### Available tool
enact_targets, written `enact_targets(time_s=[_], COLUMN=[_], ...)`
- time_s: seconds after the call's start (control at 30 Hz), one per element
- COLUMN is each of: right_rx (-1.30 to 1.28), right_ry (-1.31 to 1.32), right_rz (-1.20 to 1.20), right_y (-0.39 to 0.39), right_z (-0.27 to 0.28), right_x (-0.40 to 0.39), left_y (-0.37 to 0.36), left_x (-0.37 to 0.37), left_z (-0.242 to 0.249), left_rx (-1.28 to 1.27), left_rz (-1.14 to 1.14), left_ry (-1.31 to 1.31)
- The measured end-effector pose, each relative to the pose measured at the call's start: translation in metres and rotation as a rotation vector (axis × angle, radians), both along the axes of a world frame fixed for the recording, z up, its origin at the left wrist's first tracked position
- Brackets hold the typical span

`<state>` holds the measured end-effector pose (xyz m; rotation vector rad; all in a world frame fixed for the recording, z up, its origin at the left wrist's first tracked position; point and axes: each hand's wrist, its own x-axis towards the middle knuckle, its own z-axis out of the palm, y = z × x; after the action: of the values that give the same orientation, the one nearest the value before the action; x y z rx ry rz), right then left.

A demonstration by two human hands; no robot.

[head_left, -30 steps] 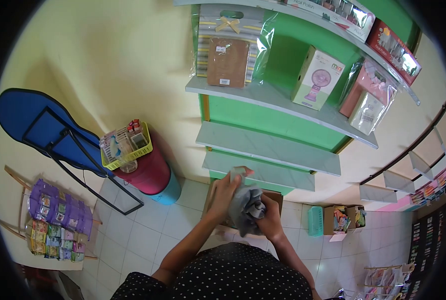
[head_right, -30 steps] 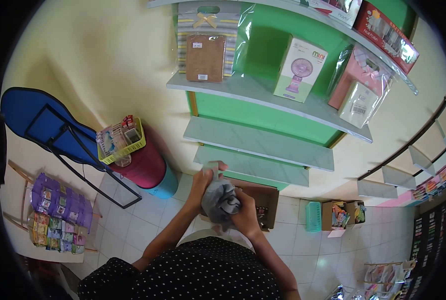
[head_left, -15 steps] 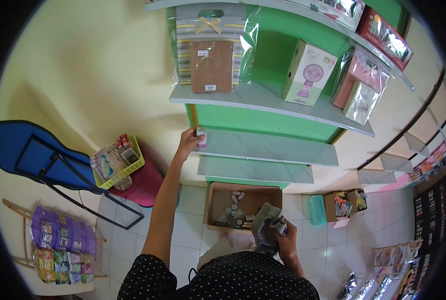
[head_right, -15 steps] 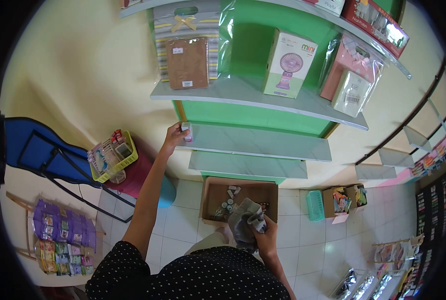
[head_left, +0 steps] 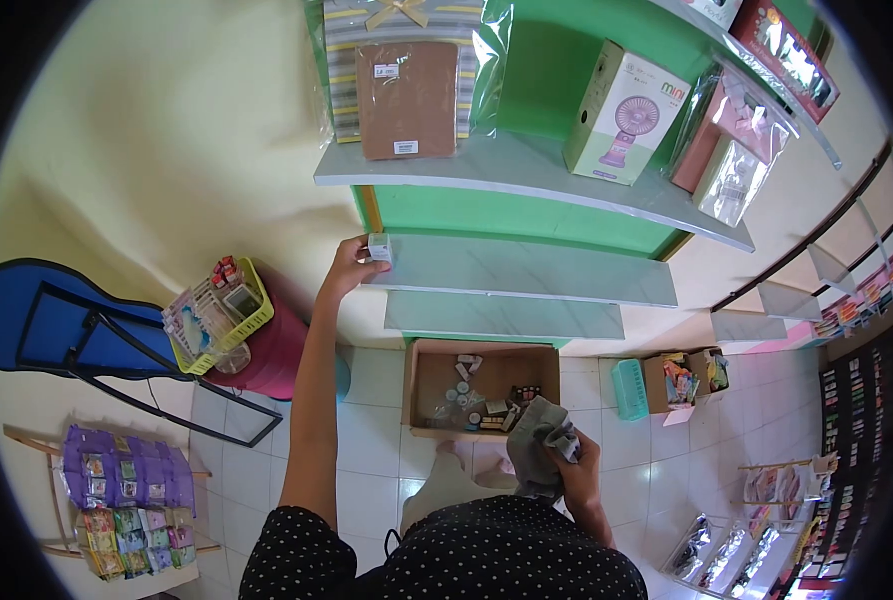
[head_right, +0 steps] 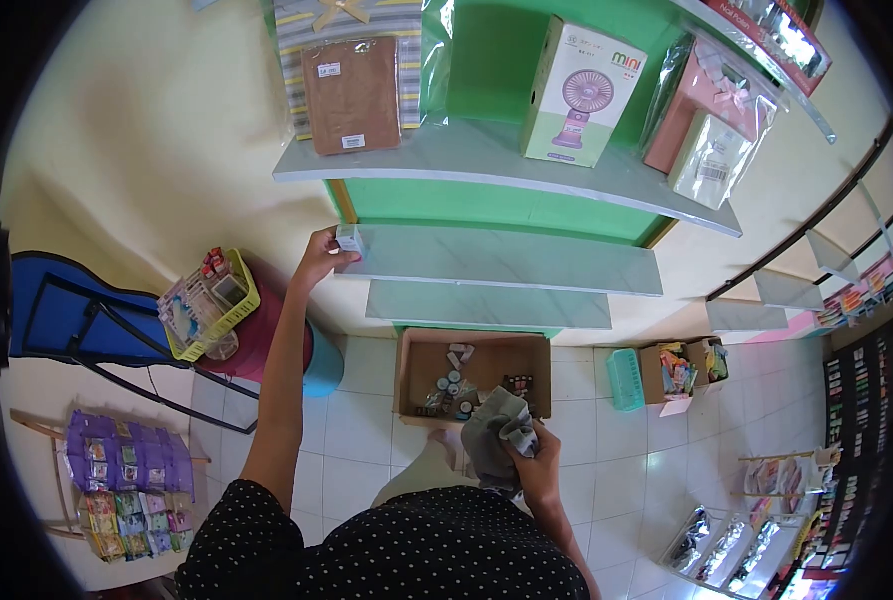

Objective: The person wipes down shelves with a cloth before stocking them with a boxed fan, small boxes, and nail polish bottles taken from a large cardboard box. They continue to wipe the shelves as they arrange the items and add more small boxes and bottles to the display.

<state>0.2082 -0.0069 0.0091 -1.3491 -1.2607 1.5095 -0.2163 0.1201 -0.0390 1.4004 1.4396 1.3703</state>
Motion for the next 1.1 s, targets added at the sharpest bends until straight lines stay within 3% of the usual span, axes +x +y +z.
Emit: enact_targets(time_s=[0.93, 1.03, 1.07, 1.1], right_rx=[-0.016, -0.028, -0.048, -0.101], right_ry=[-0.002, -0.030, -0.029, 0.007], right_rz=[0.011, 0.033, 0.012, -0.015], right_y=[0.003, 0.004, 0.002, 0.002], right_z=[-0.003, -0.007, -0.007, -0.007], right_x=[-0.006, -0.002, 0.001, 0.003], left_y=[-0.017, -0.038, -0.052, -0.064], left_x=[-0.005, 0.002, 0.012, 0.011], left_z=[0.001, 0.000, -0.002, -0.029], left_rx=[-0.083, 0.208, 0.243, 0.325], left_rz=[0.013, 0.324, 0.530, 0.698], left_ry=[0.018, 0.287, 0.196, -0.197])
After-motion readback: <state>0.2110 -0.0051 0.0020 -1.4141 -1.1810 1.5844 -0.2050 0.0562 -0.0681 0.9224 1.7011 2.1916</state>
